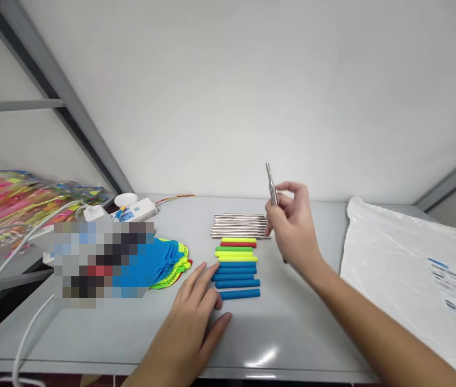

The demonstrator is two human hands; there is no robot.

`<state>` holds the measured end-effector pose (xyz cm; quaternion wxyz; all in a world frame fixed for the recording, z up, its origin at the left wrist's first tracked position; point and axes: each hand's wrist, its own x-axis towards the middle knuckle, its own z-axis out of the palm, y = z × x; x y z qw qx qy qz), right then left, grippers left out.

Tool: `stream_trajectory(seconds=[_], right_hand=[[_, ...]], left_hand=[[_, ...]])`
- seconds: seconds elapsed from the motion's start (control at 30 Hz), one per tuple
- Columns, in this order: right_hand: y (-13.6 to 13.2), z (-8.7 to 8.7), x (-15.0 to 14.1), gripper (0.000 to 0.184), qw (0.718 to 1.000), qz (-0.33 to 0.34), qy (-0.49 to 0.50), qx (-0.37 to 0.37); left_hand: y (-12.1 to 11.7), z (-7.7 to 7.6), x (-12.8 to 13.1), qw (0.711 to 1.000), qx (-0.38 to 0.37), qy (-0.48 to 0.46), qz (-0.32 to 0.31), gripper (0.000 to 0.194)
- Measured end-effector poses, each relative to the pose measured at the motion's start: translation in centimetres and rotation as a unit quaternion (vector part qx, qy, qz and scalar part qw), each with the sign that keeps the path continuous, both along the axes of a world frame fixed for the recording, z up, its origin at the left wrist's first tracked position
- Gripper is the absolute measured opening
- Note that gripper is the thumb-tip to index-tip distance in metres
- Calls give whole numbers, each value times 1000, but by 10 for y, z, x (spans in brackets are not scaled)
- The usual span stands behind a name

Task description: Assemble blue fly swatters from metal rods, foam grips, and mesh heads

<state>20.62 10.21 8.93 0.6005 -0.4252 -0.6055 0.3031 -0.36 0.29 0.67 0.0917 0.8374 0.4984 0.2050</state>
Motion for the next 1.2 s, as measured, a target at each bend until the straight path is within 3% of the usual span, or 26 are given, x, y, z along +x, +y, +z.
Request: stream_trajectory(seconds=[0.1, 0.23, 0.4, 0.6, 0.9, 1.2], right_hand=[[-52, -18, 3, 36, 991, 8, 123, -61], [-84, -31, 13, 30, 966, -28, 226, -121], [-86, -44, 26, 53, 958, -58, 251, -127], [-89, -60, 25, 71, 964, -1, 232, -128], [-99, -67, 18, 51, 974, -92, 193, -81], [-97, -68, 20, 39, 973, -96, 206, -46]], left_hand=[[0, 0, -1, 1000, 20, -1, -8, 12], [0, -2, -1, 999, 43, 5, -11, 17], [0, -2, -1, 998, 55, 30, -17, 27], [0, -3, -1, 999, 40, 36, -4, 23], [3, -3, 0, 997, 61, 41, -3, 30], [2, -4, 0, 996, 80, 49, 7, 28]])
